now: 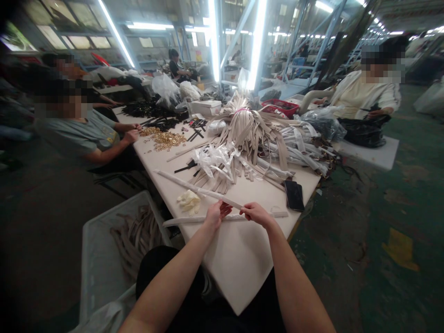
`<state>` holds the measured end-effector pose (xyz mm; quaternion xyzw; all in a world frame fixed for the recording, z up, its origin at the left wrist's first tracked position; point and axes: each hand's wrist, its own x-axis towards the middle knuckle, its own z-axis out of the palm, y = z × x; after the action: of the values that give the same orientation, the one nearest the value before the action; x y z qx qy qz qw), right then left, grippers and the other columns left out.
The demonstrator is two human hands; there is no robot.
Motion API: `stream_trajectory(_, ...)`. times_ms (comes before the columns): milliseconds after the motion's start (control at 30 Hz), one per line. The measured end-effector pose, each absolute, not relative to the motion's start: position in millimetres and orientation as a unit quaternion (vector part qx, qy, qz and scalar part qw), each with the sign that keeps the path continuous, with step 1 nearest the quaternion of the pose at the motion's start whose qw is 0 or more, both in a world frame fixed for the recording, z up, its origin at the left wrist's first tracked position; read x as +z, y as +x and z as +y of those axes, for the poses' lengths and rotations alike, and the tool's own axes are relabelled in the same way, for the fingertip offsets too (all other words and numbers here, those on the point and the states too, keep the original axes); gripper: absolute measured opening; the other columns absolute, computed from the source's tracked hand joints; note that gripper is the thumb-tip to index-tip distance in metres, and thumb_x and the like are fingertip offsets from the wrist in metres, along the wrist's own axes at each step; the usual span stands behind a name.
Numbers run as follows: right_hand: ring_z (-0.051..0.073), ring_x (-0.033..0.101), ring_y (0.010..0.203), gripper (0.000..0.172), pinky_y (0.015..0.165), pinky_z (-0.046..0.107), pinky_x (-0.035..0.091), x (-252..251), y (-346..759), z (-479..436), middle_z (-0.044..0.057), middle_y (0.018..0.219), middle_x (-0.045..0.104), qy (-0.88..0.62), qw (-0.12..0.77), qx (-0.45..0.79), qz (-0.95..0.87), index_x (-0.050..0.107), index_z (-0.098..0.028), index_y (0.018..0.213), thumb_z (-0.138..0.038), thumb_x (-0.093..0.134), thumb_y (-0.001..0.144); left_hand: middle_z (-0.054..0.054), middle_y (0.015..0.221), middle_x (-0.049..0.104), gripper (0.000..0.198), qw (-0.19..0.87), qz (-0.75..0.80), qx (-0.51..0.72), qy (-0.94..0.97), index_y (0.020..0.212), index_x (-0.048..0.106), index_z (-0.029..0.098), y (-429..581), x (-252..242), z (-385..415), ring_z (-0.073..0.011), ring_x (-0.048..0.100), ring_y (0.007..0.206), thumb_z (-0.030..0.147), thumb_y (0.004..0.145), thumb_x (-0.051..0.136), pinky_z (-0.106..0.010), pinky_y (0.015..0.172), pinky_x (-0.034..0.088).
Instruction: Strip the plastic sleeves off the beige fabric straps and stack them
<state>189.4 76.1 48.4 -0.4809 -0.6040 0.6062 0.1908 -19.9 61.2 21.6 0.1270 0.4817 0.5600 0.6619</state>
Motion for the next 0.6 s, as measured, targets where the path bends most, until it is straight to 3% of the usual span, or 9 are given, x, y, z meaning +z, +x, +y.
stream_trajectory(167, 0.009, 0.031, 0.044, 0.040, 0.047, 0.023, 0.023, 51.2, 183.1, 75.9, -0.006, 0.047, 0.040, -0.490, 0.215, 0.623, -0.570, 0.073, -0.012, 0.084, -0.049, 0.061, 0.080, -0.014, 0.080, 0.070, 0.033, 0.637, 0.508, 0.558, 0.158, 0.085, 0.064, 0.011, -14.2, 14.8, 56.5, -0.0222, 0.071, 0.070, 0.044, 0.082, 0.069, -0.034, 0.066, 0.057)
stream_trajectory(400, 0.009, 0.030, 0.047, 0.037, 0.047, 0.024, 0.021, 56.1, 191.9, 68.1, -0.005, 0.051, 0.040, -0.479, 0.207, 0.638, -0.566, 0.073, -0.012, 0.081, -0.047, 0.061, 0.079, -0.013, 0.093, 0.073, 0.025, 0.639, 0.457, 0.615, 0.061, 0.090, 0.061, 0.015, -32.9, 21.4, 68.2, -0.0206, 0.071, 0.083, 0.038, 0.085, 0.068, -0.038, 0.079, 0.057)
stream_trajectory(600, 0.010, 0.033, 0.045, 0.037, 0.047, 0.024, 0.024, 53.7, 182.5, 65.6, -0.005, 0.048, 0.040, -0.528, 0.224, 0.565, -0.593, 0.073, -0.012, 0.079, -0.045, 0.057, 0.080, -0.014, 0.088, 0.074, 0.024, 0.611, 0.485, 0.619, 0.092, 0.085, 0.063, 0.011, -12.1, 23.0, 67.3, -0.0194, 0.070, 0.073, 0.034, 0.082, 0.071, -0.036, 0.074, 0.057)
